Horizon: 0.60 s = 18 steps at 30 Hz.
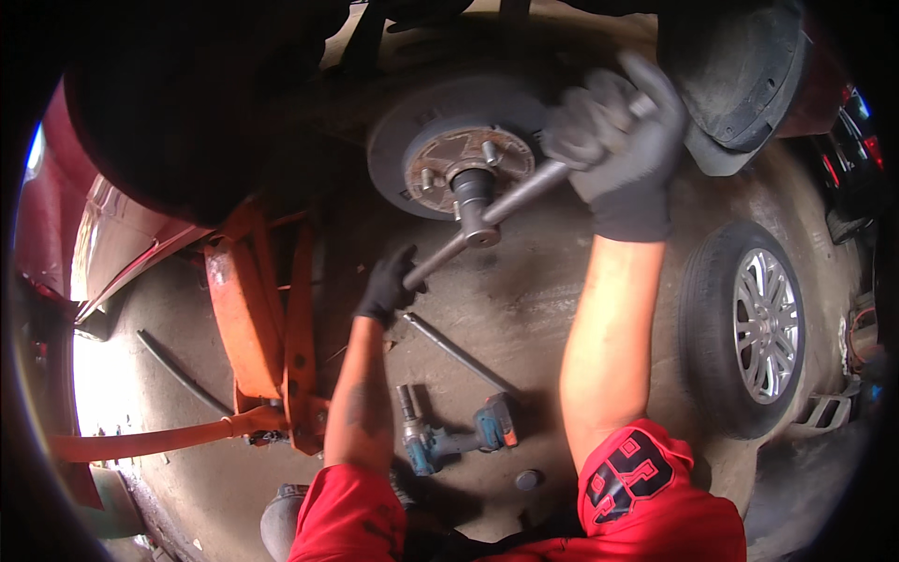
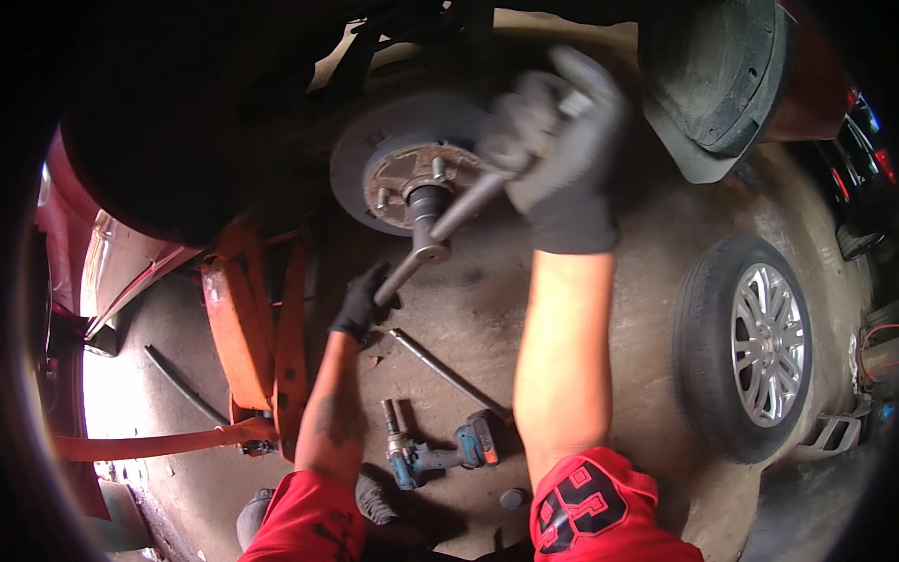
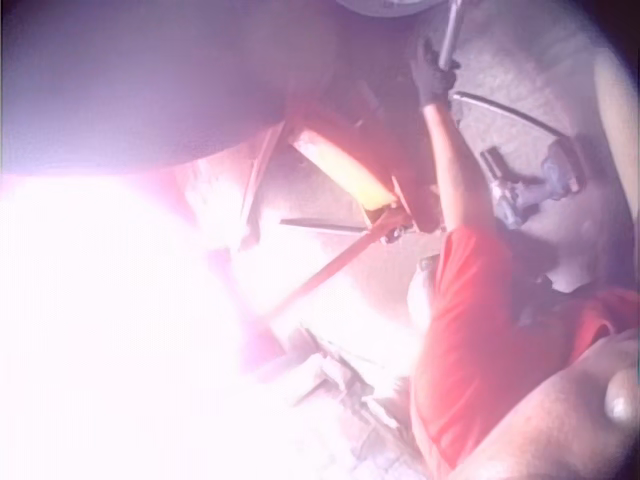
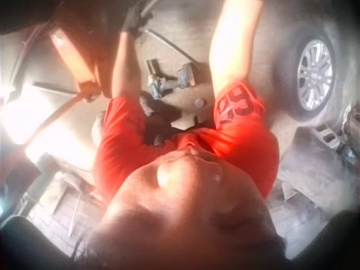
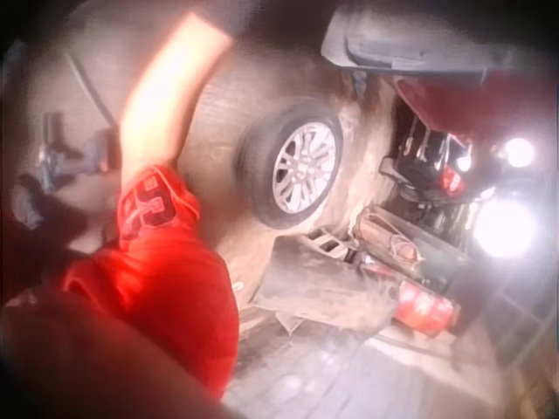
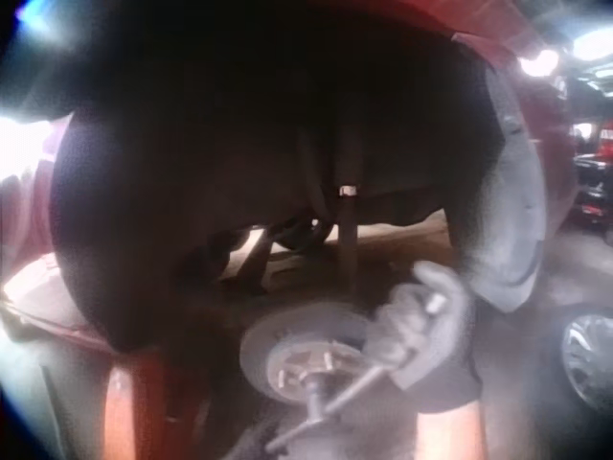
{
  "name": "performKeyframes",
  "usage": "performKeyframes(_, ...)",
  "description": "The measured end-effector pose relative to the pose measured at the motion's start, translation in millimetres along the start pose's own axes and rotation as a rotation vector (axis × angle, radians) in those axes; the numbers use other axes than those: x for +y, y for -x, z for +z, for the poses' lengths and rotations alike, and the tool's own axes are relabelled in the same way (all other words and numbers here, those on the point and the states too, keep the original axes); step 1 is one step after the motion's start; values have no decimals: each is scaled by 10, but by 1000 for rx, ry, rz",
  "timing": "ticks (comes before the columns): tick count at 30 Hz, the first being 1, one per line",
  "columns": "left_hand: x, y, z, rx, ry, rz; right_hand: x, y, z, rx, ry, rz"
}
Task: The person removes a car's brake rotor by first loosening the axle nut with a large wrench, then using a hammer to tap the rotor loose, and finally pulling it off the hub. The removed rotor is placed on the floor.
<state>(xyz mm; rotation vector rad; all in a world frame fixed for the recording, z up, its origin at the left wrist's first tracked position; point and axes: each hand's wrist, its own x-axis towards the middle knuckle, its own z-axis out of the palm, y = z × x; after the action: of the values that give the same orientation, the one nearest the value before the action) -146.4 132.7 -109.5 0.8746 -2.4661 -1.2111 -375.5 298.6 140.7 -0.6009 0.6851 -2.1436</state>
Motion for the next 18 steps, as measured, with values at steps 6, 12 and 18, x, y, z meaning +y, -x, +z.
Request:
performKeyframes(6, 947, -418, 1661, -137, 1254, -262, 1295, -115, 1187, -155, 1385, -296)
performKeyframes(12, 1264, -320, 1312, -157, 1053, -232, 1564, 65, 1079, -234, 1309, -375)
performKeyframes(18, 1365, 108, -300, 474, 106, 40, 1558, -117, 841, -197, 781, -674)
